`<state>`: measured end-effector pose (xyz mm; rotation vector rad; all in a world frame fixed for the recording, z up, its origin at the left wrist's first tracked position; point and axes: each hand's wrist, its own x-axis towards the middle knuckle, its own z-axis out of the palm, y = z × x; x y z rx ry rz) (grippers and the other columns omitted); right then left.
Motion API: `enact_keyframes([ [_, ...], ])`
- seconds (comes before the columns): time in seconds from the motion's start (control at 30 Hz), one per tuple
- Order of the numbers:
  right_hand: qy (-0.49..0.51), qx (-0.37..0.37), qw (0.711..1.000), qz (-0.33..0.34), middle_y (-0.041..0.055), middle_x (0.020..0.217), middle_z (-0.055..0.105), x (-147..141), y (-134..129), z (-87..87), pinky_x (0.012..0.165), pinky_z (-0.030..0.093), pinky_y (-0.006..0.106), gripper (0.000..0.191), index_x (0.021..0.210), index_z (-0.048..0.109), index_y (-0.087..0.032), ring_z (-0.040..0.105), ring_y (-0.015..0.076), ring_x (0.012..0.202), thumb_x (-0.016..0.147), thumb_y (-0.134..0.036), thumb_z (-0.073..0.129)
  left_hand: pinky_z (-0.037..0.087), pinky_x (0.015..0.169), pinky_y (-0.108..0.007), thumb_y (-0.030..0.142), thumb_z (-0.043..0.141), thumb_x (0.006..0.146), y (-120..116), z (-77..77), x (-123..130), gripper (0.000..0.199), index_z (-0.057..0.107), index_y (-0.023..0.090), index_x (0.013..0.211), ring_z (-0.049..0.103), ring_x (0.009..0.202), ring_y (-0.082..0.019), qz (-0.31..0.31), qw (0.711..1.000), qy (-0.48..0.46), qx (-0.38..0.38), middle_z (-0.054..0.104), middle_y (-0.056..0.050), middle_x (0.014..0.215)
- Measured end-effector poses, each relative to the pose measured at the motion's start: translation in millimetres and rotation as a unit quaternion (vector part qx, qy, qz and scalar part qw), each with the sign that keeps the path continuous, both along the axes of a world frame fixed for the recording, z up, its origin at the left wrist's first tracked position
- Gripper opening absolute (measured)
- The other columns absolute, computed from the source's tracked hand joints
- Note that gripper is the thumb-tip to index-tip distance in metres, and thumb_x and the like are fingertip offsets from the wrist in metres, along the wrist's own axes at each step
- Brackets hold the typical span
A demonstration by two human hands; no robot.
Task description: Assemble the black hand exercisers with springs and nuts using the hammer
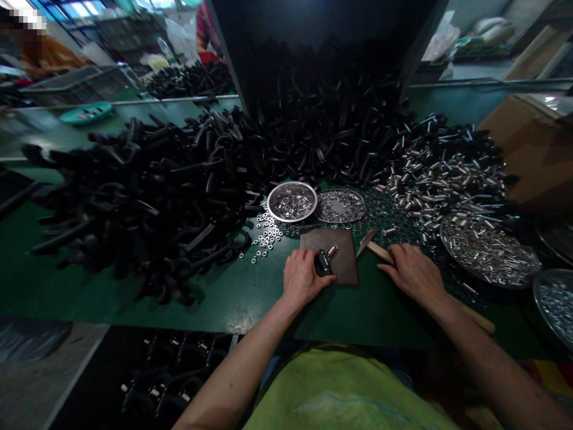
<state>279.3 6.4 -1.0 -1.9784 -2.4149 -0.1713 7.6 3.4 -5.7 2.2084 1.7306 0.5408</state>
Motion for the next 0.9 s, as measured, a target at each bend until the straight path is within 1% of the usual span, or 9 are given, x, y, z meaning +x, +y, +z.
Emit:
enact_keyframes([
  [0.1,-0.014,-0.036,0.997,-0.061,0.0109,0.085,0.061,17,-9,-5.2,0.067,0.042,0.036,0.022,0.091,0.055,-0.017,0.057,0.0267,0.084,0.088,-0.037,0.048,0.04,0.081,-0.037,0.052,0.075,0.06,2,2.5,2,0.058,0.055,0.02,0.103,0.05,0.097,-0.025,0.01,1.0,0.011,-0.005,0.057,-0.007,0.103],
  [0.17,0.014,-0.041,0.996,-0.081,0.0112,0.088,0.064,11,-10,6.2,0.066,0.043,0.037,0.022,0.095,0.056,-0.017,0.06,0.0273,0.084,0.09,-0.033,0.043,0.04,0.081,-0.037,0.052,0.076,0.059,2,4.3,3,0.057,0.055,0.021,0.102,0.05,0.098,-0.025,0.012,1.0,0.014,-0.012,0.057,-0.007,0.102],
  [0.23,0.102,-0.042,0.992,-0.059,0.0104,0.095,0.066,-6,-10,28.5,0.067,0.045,0.036,0.026,0.107,0.055,-0.019,0.063,0.026,0.084,0.092,-0.033,0.038,0.039,0.081,-0.037,0.051,0.076,0.059,2,5.4,4,0.056,0.055,0.021,0.101,0.05,0.098,-0.025,0.012,1.0,0.014,-0.018,0.057,-0.006,0.102],
  [0.3,0.232,-0.031,0.972,-0.006,0.0077,0.104,0.067,-26,-14,51.4,0.068,0.048,0.033,0.033,0.123,0.048,-0.023,0.065,0.0222,0.085,0.094,-0.032,0.033,0.039,0.081,-0.037,0.051,0.076,0.059,2,5.4,3,0.056,0.055,0.021,0.101,0.05,0.098,-0.025,0.012,1.0,0.013,-0.017,0.057,-0.006,0.102],
  [0.4,0.337,0.018,0.94,0.052,0.0076,0.112,0.065,-52,-21,65.1,0.069,0.05,0.03,0.04,0.133,0.039,-0.026,0.066,0.02,0.088,0.095,-0.03,0.029,0.039,0.081,-0.037,0.051,0.077,0.059,2,4.3,3,0.058,0.055,0.02,0.103,0.05,0.098,-0.025,0.01,1.0,0.013,-0.009,0.057,-0.006,0.102],
  [0.57,0.247,-0.081,0.96,0.105,0.0049,0.104,0.07,-66,-21,57.9,0.07,0.051,0.033,0.033,0.12,0.053,-0.027,0.068,0.0218,0.083,0.09,-0.027,0.04,0.039,0.082,-0.038,0.048,0.078,0.058,2,3.2,3,0.062,0.055,0.019,0.108,0.05,0.098,-0.026,0.013,1.0,0.011,-0.01,0.057,-0.008,0.104],
  [0.73,0.31,0.038,0.946,0.088,0.0085,0.114,0.065,-69,-23,65.9,0.077,0.051,0.033,0.039,0.13,0.045,-0.023,0.065,0.0209,0.095,0.094,-0.027,0.03,0.038,0.084,-0.038,0.051,0.077,0.058,2,3.6,3,0.061,0.055,0.02,0.106,0.05,0.1,-0.026,0.014,1.0,0.004,-0.019,0.057,-0.008,0.105],
  [0.83,0.23,-0.032,0.969,0.088,0.0061,0.104,0.07,-66,-23,44.5,0.067,0.051,0.033,0.037,0.126,0.049,-0.025,0.068,0.0215,0.081,0.093,-0.029,0.035,0.038,0.084,-0.038,0.049,0.078,0.057,1,3.5,4,0.061,0.054,0.02,0.106,0.05,0.1,-0.026,0.017,1.0,0.003,-0.017,0.057,-0.008,0.105],
  [0.9,0.172,-0.07,0.98,0.069,0.0046,0.106,0.069,-57,-22,24.9,0.064,0.051,0.033,0.038,0.128,0.049,-0.027,0.067,0.0215,0.077,0.093,-0.032,0.036,0.039,0.082,-0.038,0.048,0.078,0.057,2,3.4,5,0.061,0.054,0.02,0.106,0.051,0.099,-0.027,0.017,1.0,0.0,-0.015,0.057,-0.008,0.104],
])
